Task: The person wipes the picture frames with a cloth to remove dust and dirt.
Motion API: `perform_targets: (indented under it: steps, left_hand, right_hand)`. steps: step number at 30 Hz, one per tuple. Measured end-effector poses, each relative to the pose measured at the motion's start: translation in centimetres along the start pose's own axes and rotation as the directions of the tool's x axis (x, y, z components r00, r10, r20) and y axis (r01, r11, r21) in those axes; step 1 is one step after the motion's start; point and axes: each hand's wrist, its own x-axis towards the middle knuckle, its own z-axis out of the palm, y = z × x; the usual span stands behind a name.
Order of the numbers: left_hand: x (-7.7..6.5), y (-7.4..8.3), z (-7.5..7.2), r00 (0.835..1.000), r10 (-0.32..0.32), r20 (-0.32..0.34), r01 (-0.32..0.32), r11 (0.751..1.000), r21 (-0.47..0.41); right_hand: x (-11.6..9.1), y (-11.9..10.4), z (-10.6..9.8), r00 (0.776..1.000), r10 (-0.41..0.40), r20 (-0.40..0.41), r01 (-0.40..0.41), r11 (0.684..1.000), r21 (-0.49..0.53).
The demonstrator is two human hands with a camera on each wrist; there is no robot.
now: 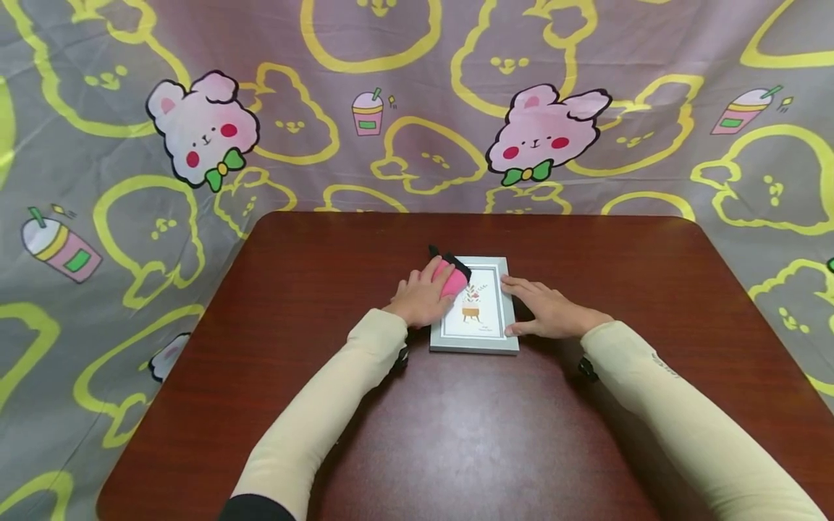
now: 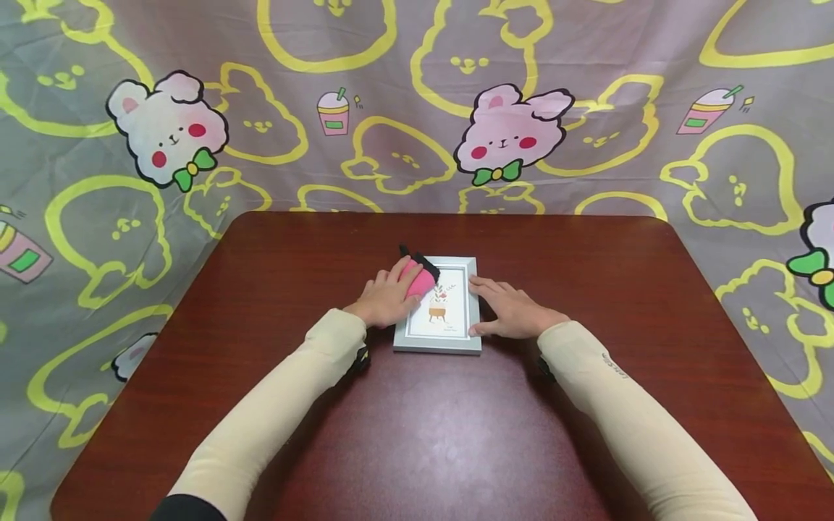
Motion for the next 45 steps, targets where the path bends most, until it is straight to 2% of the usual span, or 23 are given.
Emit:
perform_targets:
  steps: [11,17,20,22,28,34,45]
  left_hand:
    - [-4.5,0.7,2.4,0.993,0.105,-0.053,-0.104,0.994,0.029]
    - [-7.9,1.1,2.9,0.990,0.141,-0.007,-0.141,0.990,0.003]
    - [-8.8,1.2,2.8,0.988,0.153,0.004,-0.153,0.988,-0.015]
    - [-8.9,1.1,2.5,0.988,0.154,0.012,-0.154,0.988,-0.014]
    - [-7.8,0.7,2.0,0.986,0.164,0.020,-0.164,0.986,0.016]
    - [-5.6,0.3,1.4,0.988,0.157,0.004,-0.157,0.987,0.031]
    - [0.0,-0.4,-0.2,0.999,0.042,-0.009,-0.042,0.999,0.030]
  right_hand:
    - [-0.1,0.1,-0.2,1.000,0.006,-0.017,-0.006,1.000,0.008]
    - [-0.3,-0.1,0.5,0.999,-0.015,-0.028,0.016,1.000,0.021]
    - [-0.4,-0.2,0.6,0.999,-0.012,-0.031,0.012,1.000,0.021]
    - [-0.4,-0.2,0.5,0.999,-0.022,-0.038,0.022,1.000,0.019]
    - [-0.4,-0.2,0.3,0.999,-0.035,-0.042,0.036,0.999,0.019]
    - [-0.4,-0.1,0.4,0.998,-0.038,-0.047,0.039,0.999,0.021]
    - [-0.4,-0.1,0.3,1.000,-0.007,-0.021,0.008,1.000,0.030]
